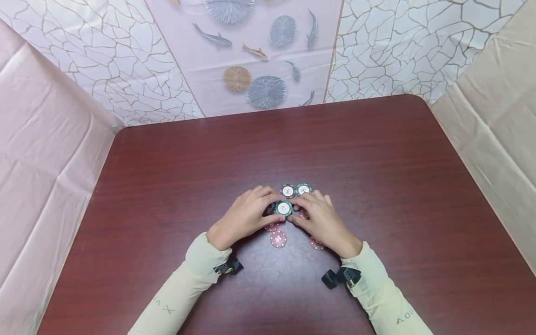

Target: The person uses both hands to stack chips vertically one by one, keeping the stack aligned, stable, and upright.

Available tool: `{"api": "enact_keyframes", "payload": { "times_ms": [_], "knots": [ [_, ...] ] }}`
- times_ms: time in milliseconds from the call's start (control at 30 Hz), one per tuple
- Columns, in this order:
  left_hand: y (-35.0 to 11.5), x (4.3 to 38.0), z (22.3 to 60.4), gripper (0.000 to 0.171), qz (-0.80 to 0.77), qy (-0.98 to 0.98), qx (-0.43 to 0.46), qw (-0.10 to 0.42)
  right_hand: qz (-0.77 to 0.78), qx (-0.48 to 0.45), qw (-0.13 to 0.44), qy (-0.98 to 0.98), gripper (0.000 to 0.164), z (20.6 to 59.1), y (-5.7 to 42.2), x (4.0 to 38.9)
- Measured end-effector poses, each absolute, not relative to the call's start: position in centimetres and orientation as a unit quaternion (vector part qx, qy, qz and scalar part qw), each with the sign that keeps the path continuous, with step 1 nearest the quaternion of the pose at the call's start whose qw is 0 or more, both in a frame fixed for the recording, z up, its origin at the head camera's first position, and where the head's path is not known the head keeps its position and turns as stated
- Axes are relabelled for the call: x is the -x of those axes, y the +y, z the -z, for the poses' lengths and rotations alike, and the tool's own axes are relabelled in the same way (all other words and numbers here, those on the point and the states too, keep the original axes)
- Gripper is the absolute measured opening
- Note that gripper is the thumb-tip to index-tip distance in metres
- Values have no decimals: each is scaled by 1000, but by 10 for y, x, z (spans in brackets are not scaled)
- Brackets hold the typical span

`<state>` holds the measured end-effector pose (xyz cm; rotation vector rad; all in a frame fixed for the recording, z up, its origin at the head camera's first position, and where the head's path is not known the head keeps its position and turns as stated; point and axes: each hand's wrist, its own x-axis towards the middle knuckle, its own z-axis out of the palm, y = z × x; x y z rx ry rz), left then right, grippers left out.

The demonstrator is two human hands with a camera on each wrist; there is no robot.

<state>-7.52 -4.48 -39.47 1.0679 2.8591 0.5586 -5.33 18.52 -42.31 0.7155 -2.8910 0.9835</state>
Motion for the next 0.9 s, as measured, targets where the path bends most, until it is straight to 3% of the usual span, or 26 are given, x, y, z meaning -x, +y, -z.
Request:
{"api": "enact_keyframes", "payload": {
  "times_ms": [333, 900],
  "knots": [
    [-49, 74, 388, 55, -160, 924, -346, 16, -314, -232, 8, -921, 40, 425, 186, 54],
    [-71, 59, 375, 36, -155, 933, -324, 26, -317, -236, 17, -918, 39, 425, 186, 55]
  ]
}}
